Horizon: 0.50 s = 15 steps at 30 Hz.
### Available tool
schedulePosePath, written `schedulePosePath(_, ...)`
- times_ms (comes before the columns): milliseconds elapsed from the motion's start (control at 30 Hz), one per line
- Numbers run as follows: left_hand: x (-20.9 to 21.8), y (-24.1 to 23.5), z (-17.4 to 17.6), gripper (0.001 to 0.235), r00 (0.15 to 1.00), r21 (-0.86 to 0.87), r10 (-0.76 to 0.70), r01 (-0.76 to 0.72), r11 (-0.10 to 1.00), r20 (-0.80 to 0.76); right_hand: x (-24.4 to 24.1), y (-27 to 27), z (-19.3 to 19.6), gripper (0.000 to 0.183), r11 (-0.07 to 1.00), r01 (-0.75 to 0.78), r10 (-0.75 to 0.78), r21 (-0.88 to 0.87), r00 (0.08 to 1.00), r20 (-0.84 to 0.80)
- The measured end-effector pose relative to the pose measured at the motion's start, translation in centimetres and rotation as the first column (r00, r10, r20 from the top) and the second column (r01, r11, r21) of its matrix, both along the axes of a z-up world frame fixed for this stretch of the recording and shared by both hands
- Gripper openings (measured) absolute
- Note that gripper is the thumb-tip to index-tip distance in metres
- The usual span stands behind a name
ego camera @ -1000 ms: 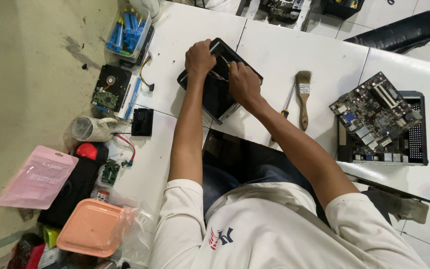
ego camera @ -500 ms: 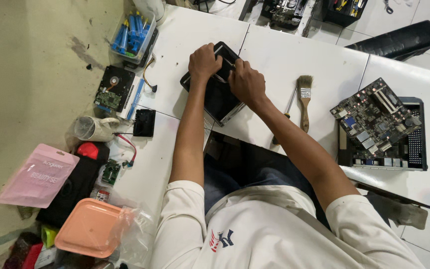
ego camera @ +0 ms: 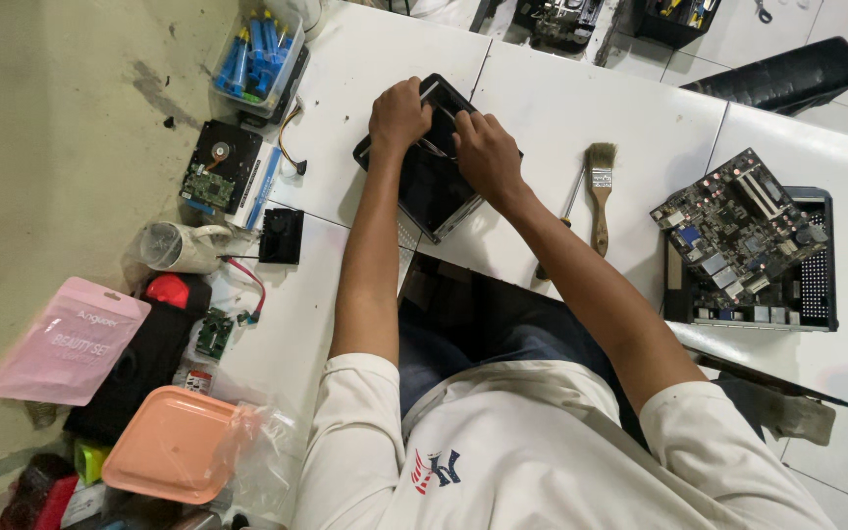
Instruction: The person uses a screwdriver to remove screws from a small black electronic device on a cluttered workbench. They then remove a black rectangular component from the device and place it on the table. The person continues to use the screwdriver on the device and the removed component.
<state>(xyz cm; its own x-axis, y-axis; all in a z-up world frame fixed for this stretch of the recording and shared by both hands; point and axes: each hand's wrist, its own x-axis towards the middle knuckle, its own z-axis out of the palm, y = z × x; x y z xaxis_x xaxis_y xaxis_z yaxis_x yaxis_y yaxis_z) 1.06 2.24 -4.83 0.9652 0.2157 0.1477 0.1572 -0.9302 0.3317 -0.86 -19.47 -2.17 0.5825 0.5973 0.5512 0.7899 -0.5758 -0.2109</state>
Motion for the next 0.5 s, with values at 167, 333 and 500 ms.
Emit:
schedulePosePath(167,-1.2,-0.3,2.4,0.033,1.000,-0.048,-0.012,0.011,0.999,-0.021,1.1,0.3,-1.4,0.008,0.993,-0.037,0.067,-0.115,0.960,0.272)
schedulePosePath(333,-2.6,-1.0,3.4,0.042,0.994,-0.109,-0.013,0.001,0.994,-0.105,1.2,0.5,-3.1,0.010,0.966,-0.057,0.137,-0.253,0.940,0.313)
schedulePosePath(500,-1.7,-1.1,4.6,0.044,0.996,-0.089,0.028,-0.036,0.995,-0.087,-0.7,0.3,2.4,0.023,0.950,0.141,-0.119,-0.278,0.988,0.095)
